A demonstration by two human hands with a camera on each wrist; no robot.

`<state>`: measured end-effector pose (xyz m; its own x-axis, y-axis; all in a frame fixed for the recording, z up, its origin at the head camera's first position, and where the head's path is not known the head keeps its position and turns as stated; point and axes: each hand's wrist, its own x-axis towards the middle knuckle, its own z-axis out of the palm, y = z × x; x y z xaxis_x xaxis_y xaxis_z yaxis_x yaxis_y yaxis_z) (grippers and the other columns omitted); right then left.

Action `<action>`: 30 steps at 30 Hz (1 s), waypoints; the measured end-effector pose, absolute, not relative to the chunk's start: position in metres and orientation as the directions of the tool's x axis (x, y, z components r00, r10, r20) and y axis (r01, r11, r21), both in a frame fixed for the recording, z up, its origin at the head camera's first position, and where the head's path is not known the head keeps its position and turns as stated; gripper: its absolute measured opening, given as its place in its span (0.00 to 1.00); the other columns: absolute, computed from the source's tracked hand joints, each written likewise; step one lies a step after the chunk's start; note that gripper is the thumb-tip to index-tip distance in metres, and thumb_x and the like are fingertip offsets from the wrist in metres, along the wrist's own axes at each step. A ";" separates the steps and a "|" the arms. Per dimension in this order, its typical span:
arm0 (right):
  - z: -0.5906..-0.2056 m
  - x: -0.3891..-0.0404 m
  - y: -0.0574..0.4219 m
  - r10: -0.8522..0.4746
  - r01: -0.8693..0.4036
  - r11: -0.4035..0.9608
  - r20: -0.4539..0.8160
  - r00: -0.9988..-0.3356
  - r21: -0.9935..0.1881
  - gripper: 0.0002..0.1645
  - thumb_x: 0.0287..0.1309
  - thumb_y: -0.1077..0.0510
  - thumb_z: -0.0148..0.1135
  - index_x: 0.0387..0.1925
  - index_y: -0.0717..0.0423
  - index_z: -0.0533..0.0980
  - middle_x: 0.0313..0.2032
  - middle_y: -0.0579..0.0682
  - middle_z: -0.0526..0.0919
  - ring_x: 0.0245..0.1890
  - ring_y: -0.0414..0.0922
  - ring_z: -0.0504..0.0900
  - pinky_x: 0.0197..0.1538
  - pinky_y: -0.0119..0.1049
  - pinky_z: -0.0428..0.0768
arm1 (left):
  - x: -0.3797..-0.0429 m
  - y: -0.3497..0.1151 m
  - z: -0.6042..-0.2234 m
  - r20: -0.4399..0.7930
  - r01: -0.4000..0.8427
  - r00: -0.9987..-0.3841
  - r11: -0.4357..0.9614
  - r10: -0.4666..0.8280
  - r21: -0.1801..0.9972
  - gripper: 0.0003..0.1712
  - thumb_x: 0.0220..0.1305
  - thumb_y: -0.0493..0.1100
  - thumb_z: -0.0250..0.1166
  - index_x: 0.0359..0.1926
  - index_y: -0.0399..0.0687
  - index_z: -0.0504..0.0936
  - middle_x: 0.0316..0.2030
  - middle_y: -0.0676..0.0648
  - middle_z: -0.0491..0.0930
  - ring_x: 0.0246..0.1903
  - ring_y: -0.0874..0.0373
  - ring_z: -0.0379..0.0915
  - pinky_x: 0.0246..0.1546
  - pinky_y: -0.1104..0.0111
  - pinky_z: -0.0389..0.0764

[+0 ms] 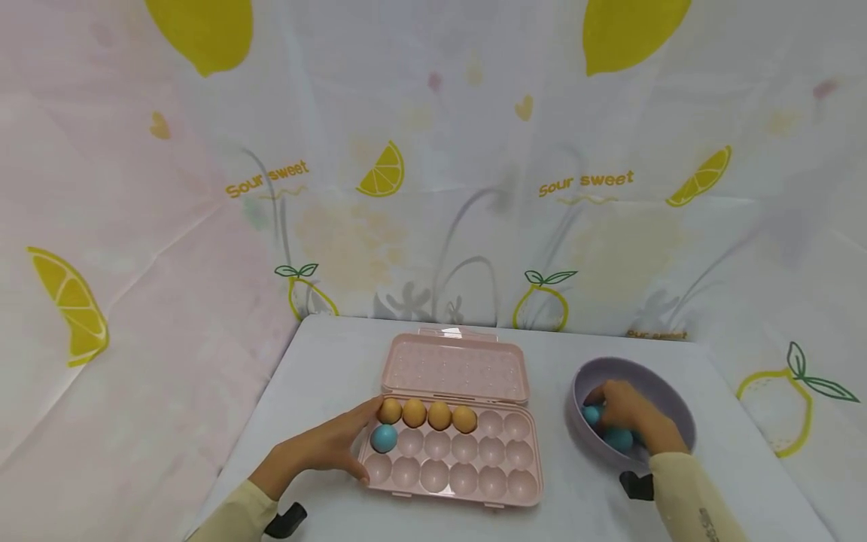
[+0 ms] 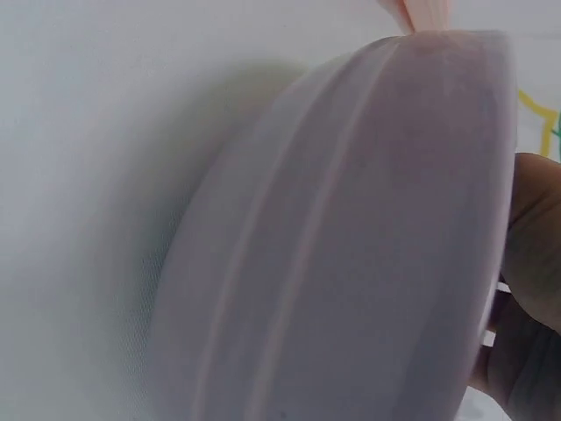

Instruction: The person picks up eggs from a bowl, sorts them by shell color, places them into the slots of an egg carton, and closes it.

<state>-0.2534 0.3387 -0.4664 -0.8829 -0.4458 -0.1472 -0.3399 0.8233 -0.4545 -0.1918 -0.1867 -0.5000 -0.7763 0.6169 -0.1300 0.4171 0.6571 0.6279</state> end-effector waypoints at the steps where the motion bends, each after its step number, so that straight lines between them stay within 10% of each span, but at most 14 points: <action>1: -0.467 -0.253 0.338 -0.447 -0.344 0.824 -0.146 -0.882 -0.449 0.14 0.45 0.63 0.72 0.38 0.59 0.85 0.35 0.48 0.86 0.32 0.42 0.78 0.38 0.41 0.80 | -0.192 -0.187 -0.500 -0.130 0.416 -0.776 0.656 0.617 0.629 0.74 0.39 0.55 0.81 0.75 0.34 0.42 0.75 0.39 0.45 0.73 0.47 0.44 0.70 0.53 0.54; 30: -0.435 -0.256 0.325 -0.385 -0.393 0.870 0.088 -0.919 -0.296 0.08 0.45 0.63 0.73 0.28 0.62 0.80 0.25 0.50 0.81 0.27 0.48 0.78 0.31 0.45 0.79 | -0.192 -0.187 -0.501 -0.124 0.416 -0.778 0.652 0.616 0.634 0.73 0.39 0.54 0.82 0.76 0.37 0.42 0.75 0.42 0.46 0.73 0.49 0.45 0.70 0.55 0.54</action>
<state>-0.2565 0.3249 -0.4345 -0.9186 -0.3852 0.0880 -0.3933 0.8703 -0.2965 -0.1917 -0.1868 -0.5013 -0.7775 0.6164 -0.1244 0.4157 0.6523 0.6339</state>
